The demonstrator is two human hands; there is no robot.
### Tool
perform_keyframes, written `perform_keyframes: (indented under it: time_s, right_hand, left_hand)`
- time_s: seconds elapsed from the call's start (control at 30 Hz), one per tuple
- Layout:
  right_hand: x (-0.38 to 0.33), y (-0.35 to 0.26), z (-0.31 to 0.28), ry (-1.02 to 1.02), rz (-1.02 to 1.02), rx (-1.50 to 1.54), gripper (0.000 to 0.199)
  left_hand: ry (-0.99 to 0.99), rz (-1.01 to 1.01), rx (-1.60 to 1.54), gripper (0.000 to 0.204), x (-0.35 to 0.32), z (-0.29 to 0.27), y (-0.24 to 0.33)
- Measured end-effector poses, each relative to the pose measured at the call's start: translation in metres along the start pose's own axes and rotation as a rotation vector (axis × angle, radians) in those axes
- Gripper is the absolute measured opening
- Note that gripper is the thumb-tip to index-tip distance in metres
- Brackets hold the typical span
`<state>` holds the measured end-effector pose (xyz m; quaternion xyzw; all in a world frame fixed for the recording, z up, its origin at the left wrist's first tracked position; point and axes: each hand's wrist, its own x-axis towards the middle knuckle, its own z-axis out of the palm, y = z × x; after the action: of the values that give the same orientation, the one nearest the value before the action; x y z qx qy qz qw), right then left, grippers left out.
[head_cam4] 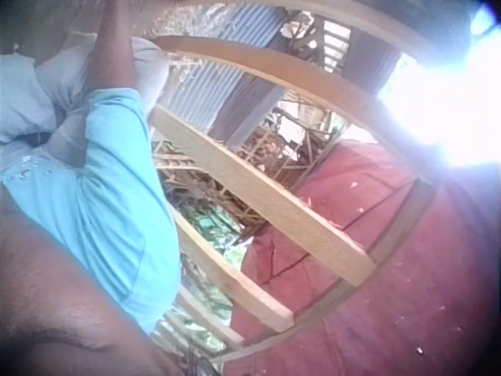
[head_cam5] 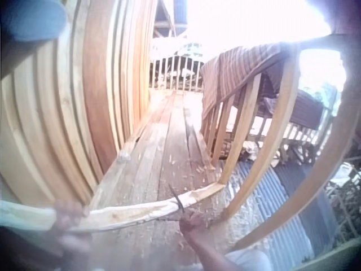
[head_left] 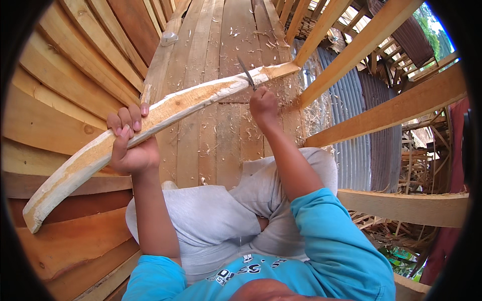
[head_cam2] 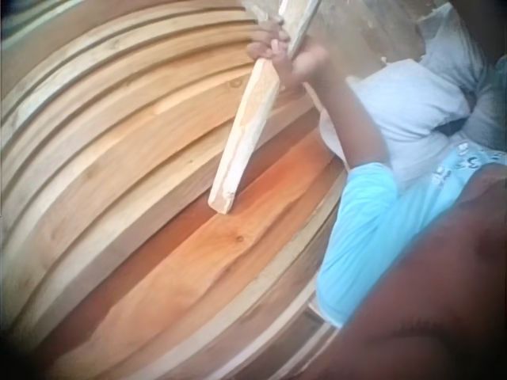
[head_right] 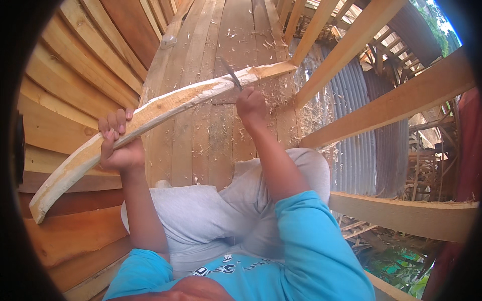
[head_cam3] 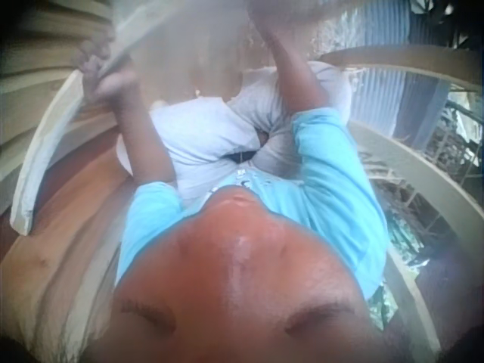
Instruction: The person carves a long, curved piece of wood using a knife, holding it with the left hand and shaving off thin layers with the right. The person sits cross-legged on a wooden floor in a workshop-like setting.
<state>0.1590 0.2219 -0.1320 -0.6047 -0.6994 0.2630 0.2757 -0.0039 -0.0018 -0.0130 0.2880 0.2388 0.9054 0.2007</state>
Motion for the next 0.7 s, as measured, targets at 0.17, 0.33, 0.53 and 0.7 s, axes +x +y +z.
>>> perform_keyframes:
  time_s: [0.17,0.33,0.53,0.7]
  right_hand:
    - [-0.049,-0.044,-0.003,-0.174,-0.175,0.061,0.06]
    - [0.003,0.009,0.011,0.125,-0.074,-0.017,0.058]
    - [-0.052,-0.036,0.008,-0.227,-0.226,0.01,0.058]
    - [0.001,0.006,0.022,0.204,-0.055,0.072,0.059]
  left_hand:
    - [0.015,0.014,0.006,0.025,-0.001,-0.008,0.003]
    - [-0.007,-0.003,-0.021,0.024,0.001,-0.003,0.002]
    - [0.01,0.001,-0.005,0.026,-0.001,-0.009,0.007]
    - [-0.014,-0.025,-0.009,0.025,0.0,-0.001,0.0]
